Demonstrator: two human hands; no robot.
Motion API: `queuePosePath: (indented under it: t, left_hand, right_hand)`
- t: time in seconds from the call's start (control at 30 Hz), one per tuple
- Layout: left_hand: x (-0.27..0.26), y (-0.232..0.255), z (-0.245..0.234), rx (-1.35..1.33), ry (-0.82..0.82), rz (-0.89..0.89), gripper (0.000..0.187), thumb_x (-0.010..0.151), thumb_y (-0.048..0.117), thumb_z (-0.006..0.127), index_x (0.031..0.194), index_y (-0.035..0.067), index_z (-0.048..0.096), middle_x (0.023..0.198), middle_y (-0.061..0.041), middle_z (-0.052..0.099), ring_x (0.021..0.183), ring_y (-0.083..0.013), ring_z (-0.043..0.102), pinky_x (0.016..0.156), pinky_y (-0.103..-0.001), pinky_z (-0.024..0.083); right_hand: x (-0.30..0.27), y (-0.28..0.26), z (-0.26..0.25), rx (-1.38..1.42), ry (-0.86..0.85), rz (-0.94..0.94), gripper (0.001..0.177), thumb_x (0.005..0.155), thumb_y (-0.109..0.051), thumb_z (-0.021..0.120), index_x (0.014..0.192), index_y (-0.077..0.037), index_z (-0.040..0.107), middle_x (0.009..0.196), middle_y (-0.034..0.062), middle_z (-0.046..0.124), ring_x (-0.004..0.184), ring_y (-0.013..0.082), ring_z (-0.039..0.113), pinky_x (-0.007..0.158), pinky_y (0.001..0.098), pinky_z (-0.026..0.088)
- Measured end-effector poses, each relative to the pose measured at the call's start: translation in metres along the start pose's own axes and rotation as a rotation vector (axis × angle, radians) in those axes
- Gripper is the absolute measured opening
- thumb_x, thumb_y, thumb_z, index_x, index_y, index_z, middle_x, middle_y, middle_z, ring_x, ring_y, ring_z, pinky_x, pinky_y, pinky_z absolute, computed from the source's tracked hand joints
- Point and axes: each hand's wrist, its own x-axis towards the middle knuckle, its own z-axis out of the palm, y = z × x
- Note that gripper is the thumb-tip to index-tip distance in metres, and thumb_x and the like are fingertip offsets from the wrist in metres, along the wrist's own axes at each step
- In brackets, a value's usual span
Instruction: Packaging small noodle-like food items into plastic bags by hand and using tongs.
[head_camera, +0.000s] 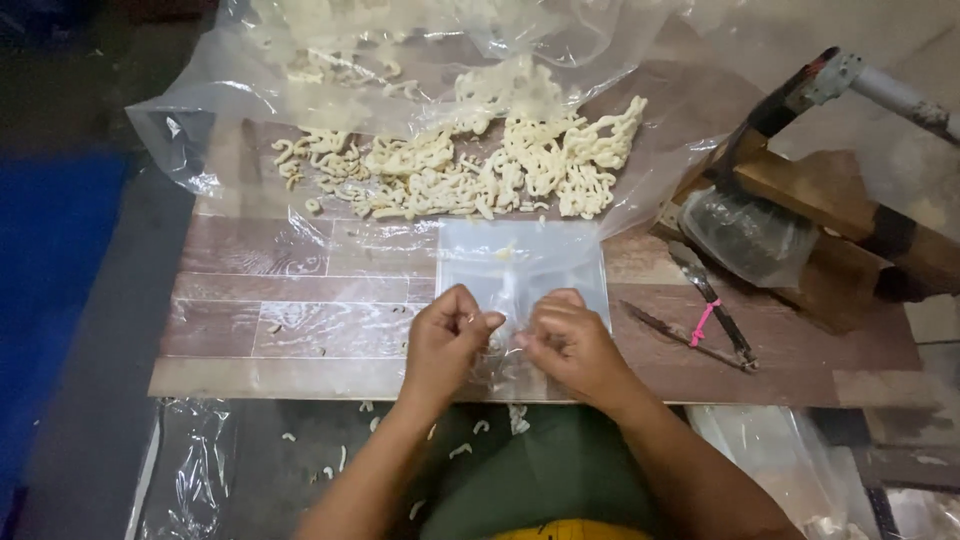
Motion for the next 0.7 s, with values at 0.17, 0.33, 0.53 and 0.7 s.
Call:
queuePosePath:
  t: [0.17, 0.33, 0.53, 0.7]
  left_hand:
    - [-0.025, 0.046, 0.028, 0.351, -0.349, 0.145, 0.048, 0.085, 0.000, 0.066, 0.129, 0.016, 0.059, 0.094, 0.003, 0.060, 0.069, -0.0149, 0.062, 0.060, -0.024, 0.045]
    - [-0.021, 0.046, 0.000, 0.536, -0.295, 0.448, 0.042, 0.086, -0.009, 0.059, 0.114, 0.016, 0.075, 0.095, -0.005, 0.078, 0.081, -0.0197, 0.072, 0.070, -0.032, 0.055]
    - [-0.026, 0.094, -0.053, 0.724, 0.159, 0.436, 0.025, 0.095, 0.006, 0.065, 0.117, 0.016, 0.073, 0.092, 0.002, 0.077, 0.057, -0.0042, 0.059, 0.046, -0.017, 0.049]
    - [-0.019, 0.099, -0.068, 0.849, 0.267, 0.261, 0.030, 0.102, 0.022, 0.060, 0.130, 0.011, 0.066, 0.056, 0.003, 0.050, 0.049, -0.0082, 0.047, 0.053, -0.027, 0.037]
  right_hand:
    - [0.006, -0.045, -0.045, -0.062, 0.191, 0.092, 0.028, 0.082, -0.017, 0.074, 0.103, -0.007, 0.060, 0.109, 0.0129, 0.066, 0.105, 0.0307, 0.065, 0.097, 0.0428, 0.048]
    - [-0.017, -0.037, -0.109, -0.229, -0.195, 0.531, 0.071, 0.081, -0.050, 0.069, 0.144, -0.021, 0.051, 0.158, 0.0035, 0.045, 0.145, 0.0292, 0.043, 0.114, 0.0562, 0.034]
    - [-0.084, 0.041, -0.130, -0.871, -0.261, 0.971, 0.118, 0.078, -0.075, 0.057, 0.163, -0.009, 0.008, 0.170, 0.0118, 0.015, 0.148, 0.0419, 0.026, 0.118, 0.0632, 0.020]
    - [-0.089, 0.036, -0.138, -0.702, -0.239, 1.054, 0.101, 0.084, -0.056, 0.065, 0.164, -0.022, 0.015, 0.168, 0.0096, 0.022, 0.153, 0.0343, 0.024, 0.116, 0.0579, 0.028]
